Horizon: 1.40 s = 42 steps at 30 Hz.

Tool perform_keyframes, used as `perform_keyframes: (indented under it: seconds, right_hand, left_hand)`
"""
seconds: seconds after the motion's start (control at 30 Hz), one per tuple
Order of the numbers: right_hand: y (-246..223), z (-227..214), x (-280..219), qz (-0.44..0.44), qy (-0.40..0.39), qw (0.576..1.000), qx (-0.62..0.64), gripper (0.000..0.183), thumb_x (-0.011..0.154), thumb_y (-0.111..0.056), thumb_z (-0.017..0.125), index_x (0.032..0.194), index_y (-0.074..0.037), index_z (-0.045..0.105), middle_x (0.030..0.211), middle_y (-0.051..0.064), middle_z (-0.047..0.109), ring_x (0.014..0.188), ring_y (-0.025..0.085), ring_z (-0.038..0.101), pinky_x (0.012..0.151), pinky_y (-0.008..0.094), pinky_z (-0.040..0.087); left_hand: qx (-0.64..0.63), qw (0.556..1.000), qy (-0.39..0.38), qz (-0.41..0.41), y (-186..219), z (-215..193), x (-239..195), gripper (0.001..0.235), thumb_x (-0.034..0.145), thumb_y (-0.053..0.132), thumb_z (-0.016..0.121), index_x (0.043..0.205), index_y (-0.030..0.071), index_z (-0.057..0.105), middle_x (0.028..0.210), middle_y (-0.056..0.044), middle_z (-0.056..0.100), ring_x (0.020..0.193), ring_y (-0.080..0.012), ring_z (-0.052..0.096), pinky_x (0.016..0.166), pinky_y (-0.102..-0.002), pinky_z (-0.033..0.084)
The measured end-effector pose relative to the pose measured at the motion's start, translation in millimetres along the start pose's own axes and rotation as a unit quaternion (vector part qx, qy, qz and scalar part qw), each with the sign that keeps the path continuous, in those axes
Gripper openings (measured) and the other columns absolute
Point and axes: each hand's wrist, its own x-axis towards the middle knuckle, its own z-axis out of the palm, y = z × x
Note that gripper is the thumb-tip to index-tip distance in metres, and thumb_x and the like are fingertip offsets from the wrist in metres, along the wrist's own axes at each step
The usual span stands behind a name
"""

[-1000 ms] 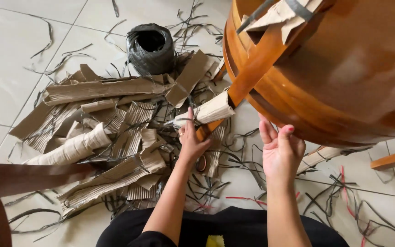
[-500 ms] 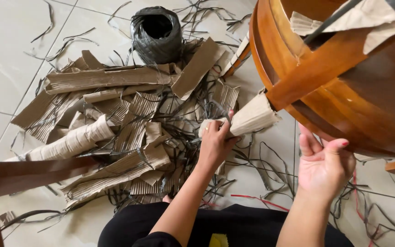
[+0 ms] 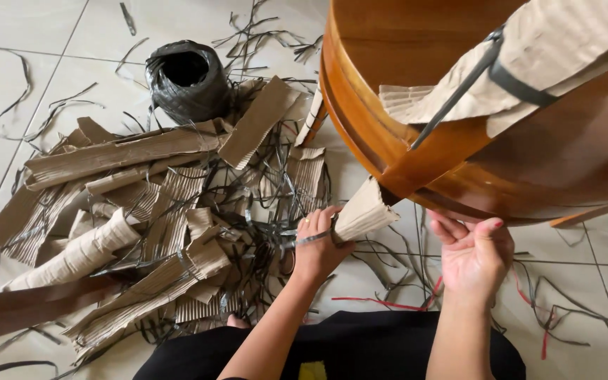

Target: Wrapping wooden chair legs with corrugated cardboard and securing them with plastic ties for protection.

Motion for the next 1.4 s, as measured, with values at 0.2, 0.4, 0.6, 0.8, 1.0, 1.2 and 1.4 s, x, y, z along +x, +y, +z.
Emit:
perform_keyframes:
  seconds: [0.2, 0.4, 0.6, 0.8, 1.0, 1.2, 1.4]
  right_hand:
    - [14, -30, -1, 0.002, -0.029, 1.000, 0.009, 0.033, 0.112, -0.038, 0.040, 0.137, -0.033, 0.061, 0.138, 0.015, 0.066, 0.112, 0.045, 0.069, 0.093, 0.056, 0.063]
    - [7, -32, -6, 0.004, -0.057, 0.998, -0.030, 0.042, 0.109, -0.046, 0.036, 0.143, -0.030, 0.057, 0.140, 0.014, 0.065, 0.115, 0.041, 0.069, 0.097, 0.057, 0.061]
    - [11, -13, -10, 0.002, -0.102, 0.991, -0.084, 0.059, 0.098, -0.059, 0.044, 0.143, -0.023, 0.054, 0.132, 0.015, 0.069, 0.111, 0.043, 0.072, 0.089, 0.058, 0.063]
    - [80, 31, -56, -0.031, -0.147, 0.928, -0.342, 0.089, 0.068, -0.029, 0.096, 0.136, 0.002, 0.048, 0.124, 0.020, 0.060, 0.112, 0.031, 0.063, 0.089, 0.048, 0.058]
    - [133, 90, -64, -0.127, -0.068, 0.926, -0.350, 0.096, 0.069, -0.026, 0.100, 0.139, 0.009, 0.045, 0.135, 0.024, 0.054, 0.128, 0.032, 0.056, 0.110, 0.054, 0.043]
    - [151, 78, -46, -0.124, 0.049, 0.917, -0.375, 0.057, 0.067, 0.004, 0.084, 0.121, 0.008, 0.067, 0.111, 0.026, 0.071, 0.113, 0.031, 0.068, 0.094, 0.047, 0.053]
    - [98, 63, -48, -0.091, 0.059, 0.911, -0.398, 0.054, 0.062, 0.002, 0.082, 0.115, 0.007, 0.072, 0.105, 0.025, 0.073, 0.108, 0.027, 0.069, 0.091, 0.043, 0.054]
  left_hand:
    - [0.018, 1.000, -0.022, -0.011, -10, 19, -14, 0.083, 0.052, 0.031, 0.085, 0.129, 0.022, 0.057, 0.096, -0.001, 0.060, 0.095, -0.0251, 0.064, 0.090, -0.040, 0.049]
    - [0.024, 0.999, -0.032, 0.006, -4, 17, -17, 0.082, 0.052, 0.024, 0.087, 0.129, 0.019, 0.058, 0.095, -0.004, 0.061, 0.094, -0.0277, 0.065, 0.086, -0.040, 0.050]
    - [0.004, 1.000, -0.030, -0.001, -1, 11, -12, 0.081, 0.056, 0.028, 0.086, 0.131, 0.021, 0.058, 0.094, -0.003, 0.058, 0.093, -0.0273, 0.064, 0.085, -0.039, 0.051]
    - [-0.139, 0.987, -0.053, -0.052, 8, -11, -4, 0.082, 0.058, 0.025, 0.087, 0.134, 0.016, 0.057, 0.093, -0.009, 0.066, 0.095, -0.0350, 0.066, 0.094, -0.048, 0.051]
    - [-0.133, 0.991, -0.014, -0.023, -14, 17, -28, 0.071, 0.065, 0.015, 0.080, 0.133, 0.023, 0.061, 0.095, -0.004, 0.061, 0.089, -0.0305, 0.064, 0.081, -0.043, 0.052]
    - [-0.132, 0.991, 0.027, -0.010, 6, 0, -25, 0.056, 0.071, 0.011, 0.084, 0.124, 0.013, 0.066, 0.097, -0.009, 0.069, 0.086, -0.0307, 0.069, 0.078, -0.043, 0.057]
    - [-0.110, 0.994, 0.017, 0.021, 33, 0, -35, 0.054, 0.066, 0.016, 0.088, 0.116, 0.013, 0.070, 0.092, -0.006, 0.071, 0.082, -0.0261, 0.072, 0.076, -0.038, 0.058]
